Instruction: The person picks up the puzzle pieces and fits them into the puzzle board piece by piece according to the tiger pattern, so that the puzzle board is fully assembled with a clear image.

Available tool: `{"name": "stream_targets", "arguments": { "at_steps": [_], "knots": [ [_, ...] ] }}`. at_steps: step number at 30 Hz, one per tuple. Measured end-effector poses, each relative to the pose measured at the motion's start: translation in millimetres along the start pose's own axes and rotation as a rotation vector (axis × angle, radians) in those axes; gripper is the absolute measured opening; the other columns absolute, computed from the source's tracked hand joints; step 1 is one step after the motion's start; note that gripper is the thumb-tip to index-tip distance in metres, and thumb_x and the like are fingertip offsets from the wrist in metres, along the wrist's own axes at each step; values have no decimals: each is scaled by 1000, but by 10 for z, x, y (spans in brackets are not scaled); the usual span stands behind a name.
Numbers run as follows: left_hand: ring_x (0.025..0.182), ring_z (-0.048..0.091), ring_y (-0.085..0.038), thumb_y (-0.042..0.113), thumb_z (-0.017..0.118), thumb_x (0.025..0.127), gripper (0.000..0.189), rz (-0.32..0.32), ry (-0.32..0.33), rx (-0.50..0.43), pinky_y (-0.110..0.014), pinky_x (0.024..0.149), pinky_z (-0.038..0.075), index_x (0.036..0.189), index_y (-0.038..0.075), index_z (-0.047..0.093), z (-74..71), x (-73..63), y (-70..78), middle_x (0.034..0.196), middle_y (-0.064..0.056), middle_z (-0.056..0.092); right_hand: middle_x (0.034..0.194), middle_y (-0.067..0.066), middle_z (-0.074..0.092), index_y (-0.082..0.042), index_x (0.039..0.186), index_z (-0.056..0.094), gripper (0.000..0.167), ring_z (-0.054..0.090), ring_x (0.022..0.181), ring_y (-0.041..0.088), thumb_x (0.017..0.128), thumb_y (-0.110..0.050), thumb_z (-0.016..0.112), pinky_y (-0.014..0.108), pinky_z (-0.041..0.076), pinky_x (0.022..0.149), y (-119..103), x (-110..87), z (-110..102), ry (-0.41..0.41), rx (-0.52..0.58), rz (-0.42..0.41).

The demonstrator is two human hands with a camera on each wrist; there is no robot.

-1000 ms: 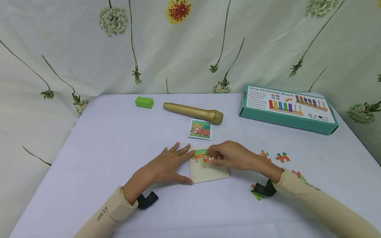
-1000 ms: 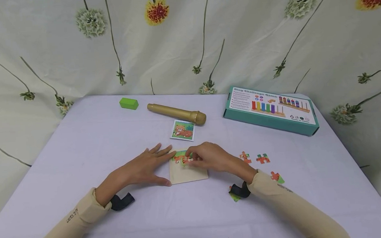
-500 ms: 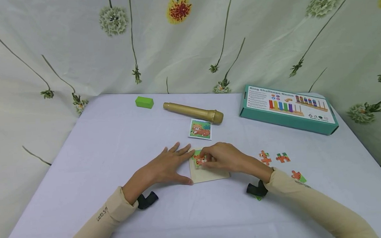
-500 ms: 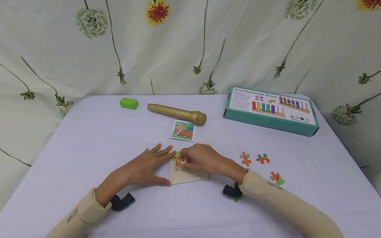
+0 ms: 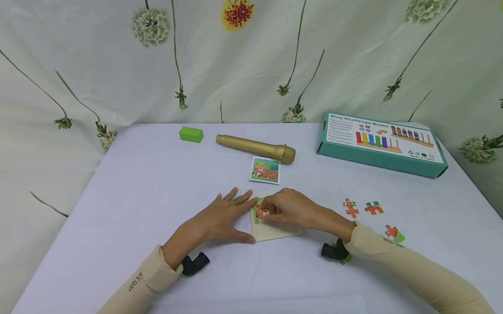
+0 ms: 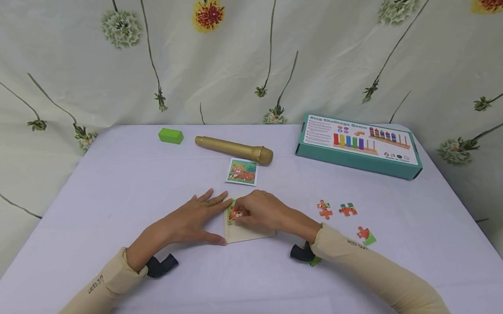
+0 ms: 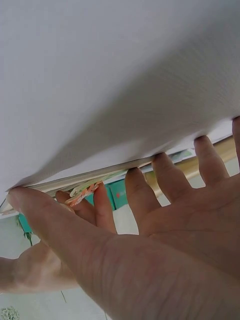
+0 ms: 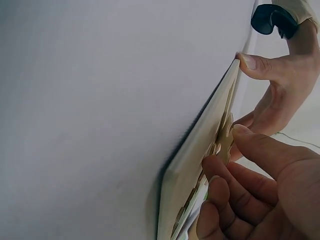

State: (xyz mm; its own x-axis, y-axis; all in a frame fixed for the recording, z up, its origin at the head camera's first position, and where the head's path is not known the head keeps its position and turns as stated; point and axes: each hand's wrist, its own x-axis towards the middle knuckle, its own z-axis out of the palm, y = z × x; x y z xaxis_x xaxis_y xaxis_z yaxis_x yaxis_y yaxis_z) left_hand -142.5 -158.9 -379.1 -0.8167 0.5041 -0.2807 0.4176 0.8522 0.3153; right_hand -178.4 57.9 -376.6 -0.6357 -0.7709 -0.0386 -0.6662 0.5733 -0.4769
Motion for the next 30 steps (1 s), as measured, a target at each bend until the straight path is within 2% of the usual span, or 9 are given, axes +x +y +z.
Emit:
{"name": "stream_targets", "arguments": {
  "at_steps": [30],
  "knots": [
    [147,8,-34,62,72,73,97,3,-1,2,-60,114,13,152,25,29,4,7,-1,159,1,19,67,-9,55,-11,106,65,24,49,62,4,87,-24,72,22,42,60,29,2,47,-1,-19,10]
  ]
}}
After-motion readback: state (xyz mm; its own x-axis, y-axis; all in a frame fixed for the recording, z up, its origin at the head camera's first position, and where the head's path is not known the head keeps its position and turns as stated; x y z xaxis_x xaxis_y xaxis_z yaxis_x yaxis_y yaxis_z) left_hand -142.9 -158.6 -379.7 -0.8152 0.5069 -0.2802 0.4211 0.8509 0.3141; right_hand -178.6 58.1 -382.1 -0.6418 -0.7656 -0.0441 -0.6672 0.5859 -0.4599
